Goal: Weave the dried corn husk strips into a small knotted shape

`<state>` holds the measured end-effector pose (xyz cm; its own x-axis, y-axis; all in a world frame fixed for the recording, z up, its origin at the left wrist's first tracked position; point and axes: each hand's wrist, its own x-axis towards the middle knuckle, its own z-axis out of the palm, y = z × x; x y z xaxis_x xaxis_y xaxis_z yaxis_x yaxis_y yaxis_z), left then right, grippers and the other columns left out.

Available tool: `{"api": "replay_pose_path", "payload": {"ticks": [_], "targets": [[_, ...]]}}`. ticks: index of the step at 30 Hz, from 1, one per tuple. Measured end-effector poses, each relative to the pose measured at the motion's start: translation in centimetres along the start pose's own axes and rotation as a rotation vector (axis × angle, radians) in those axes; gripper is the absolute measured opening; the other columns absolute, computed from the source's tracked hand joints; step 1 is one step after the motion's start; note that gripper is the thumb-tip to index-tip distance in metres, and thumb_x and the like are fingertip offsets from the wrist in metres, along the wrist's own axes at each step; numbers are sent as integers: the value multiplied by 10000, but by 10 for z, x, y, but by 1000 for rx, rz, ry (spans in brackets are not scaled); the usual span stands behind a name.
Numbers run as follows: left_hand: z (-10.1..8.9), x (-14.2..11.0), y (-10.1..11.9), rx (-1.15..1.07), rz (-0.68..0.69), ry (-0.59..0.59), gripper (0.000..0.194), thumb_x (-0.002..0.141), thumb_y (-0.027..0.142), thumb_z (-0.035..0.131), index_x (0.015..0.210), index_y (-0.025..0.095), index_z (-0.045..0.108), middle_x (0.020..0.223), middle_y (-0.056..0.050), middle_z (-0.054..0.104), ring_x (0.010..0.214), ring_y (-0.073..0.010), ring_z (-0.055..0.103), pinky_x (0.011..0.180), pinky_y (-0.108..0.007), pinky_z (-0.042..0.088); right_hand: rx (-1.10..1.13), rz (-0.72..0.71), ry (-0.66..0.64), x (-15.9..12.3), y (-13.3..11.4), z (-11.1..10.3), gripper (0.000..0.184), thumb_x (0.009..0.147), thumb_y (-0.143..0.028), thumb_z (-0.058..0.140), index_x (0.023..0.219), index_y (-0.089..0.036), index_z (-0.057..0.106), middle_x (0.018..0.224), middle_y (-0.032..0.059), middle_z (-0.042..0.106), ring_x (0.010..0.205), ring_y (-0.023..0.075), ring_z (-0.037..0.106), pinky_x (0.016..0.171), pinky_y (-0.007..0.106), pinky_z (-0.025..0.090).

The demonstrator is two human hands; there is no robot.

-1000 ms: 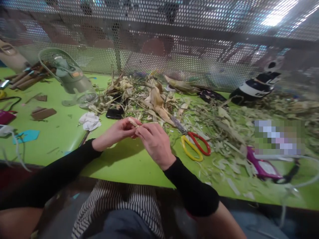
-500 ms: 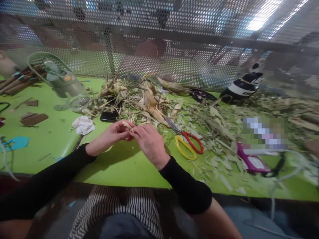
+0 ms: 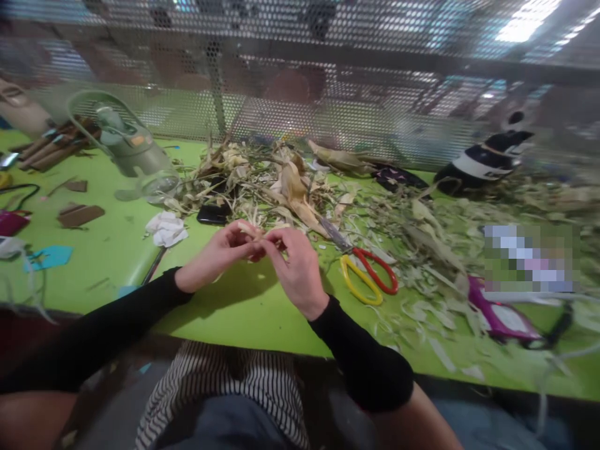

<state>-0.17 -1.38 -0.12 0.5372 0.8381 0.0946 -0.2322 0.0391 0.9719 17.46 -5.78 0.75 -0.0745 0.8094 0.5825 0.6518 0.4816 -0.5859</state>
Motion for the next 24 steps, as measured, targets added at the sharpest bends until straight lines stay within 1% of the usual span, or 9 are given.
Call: {"api": "replay_pose_path", "payload": {"ticks": [3, 7, 10, 11, 13, 16, 18, 20, 24], "targets": [[4, 1, -1, -40, 21, 28, 391, 824, 427, 836, 953, 182, 559, 920, 5, 690, 791, -92, 663, 769, -256, 547, 90, 70, 29, 2, -2, -2, 123, 973, -305, 685, 876, -233, 705, 840, 23, 748, 729, 176, 661, 677, 332, 545], [9, -1, -2, -18, 57, 72, 310, 888, 385, 776, 998, 187, 565, 1050, -21, 706, 867, -95, 679, 816, -258, 571, 261, 254, 18, 6, -2, -4, 170, 928, -386, 741, 881, -222, 737, 789, 15, 755, 673, 166, 665, 628, 319, 541], [10, -2, -2, 19, 56, 90, 307, 902, 397, 763, 1007, 187, 564, 1034, -26, 712, 863, -99, 684, 802, -253, 571, 292, 314, -31, 7, 1, -5, 233, 931, -450, 741, 897, -219, 753, 785, 17, 756, 667, 170, 670, 618, 324, 540], [10, -1, -2, 18, 48, 84, 324, 897, 413, 769, 1004, 186, 564, 997, -22, 712, 847, -101, 687, 787, -252, 569, 274, 291, -29, 7, 2, -5, 235, 942, -456, 734, 914, -223, 757, 802, 19, 760, 680, 174, 674, 622, 330, 541], [8, -1, -2, -8, 14, 53, 358, 880, 444, 784, 986, 183, 563, 911, -11, 704, 811, -107, 693, 762, -255, 563, 180, 161, 19, 6, 5, -5, 195, 963, -433, 726, 940, -243, 762, 859, 26, 772, 751, 196, 692, 665, 353, 553], [4, 0, 0, -69, -48, -2, 369, 866, 461, 788, 961, 176, 574, 847, -8, 694, 768, -108, 685, 741, -260, 555, -39, -161, 108, 6, 9, -8, 66, 977, -332, 732, 957, -283, 772, 948, 27, 798, 892, 230, 715, 798, 410, 561], [1, 0, 4, -75, -74, -30, 350, 866, 453, 778, 968, 172, 596, 818, -4, 682, 740, -101, 665, 732, -258, 549, -140, -325, 108, 6, 11, -11, 78, 980, -270, 727, 1013, -309, 787, 1002, 28, 814, 952, 244, 722, 876, 445, 552], [-1, -1, 8, -37, -92, -42, 339, 855, 440, 781, 972, 169, 615, 772, 13, 652, 689, -87, 623, 702, -245, 532, -188, -406, 55, 6, 11, -15, 158, 986, -243, 713, 1085, -331, 798, 1029, 32, 823, 968, 251, 726, 893, 456, 553], [-4, -1, 13, 64, -140, -64, 324, 824, 421, 797, 921, 171, 616, 733, 42, 583, 635, -68, 528, 618, -204, 486, -199, -460, -85, 5, 10, -16, 217, 1012, -236, 665, 1147, -330, 806, 1013, 43, 829, 911, 234, 736, 828, 419, 573]]}}
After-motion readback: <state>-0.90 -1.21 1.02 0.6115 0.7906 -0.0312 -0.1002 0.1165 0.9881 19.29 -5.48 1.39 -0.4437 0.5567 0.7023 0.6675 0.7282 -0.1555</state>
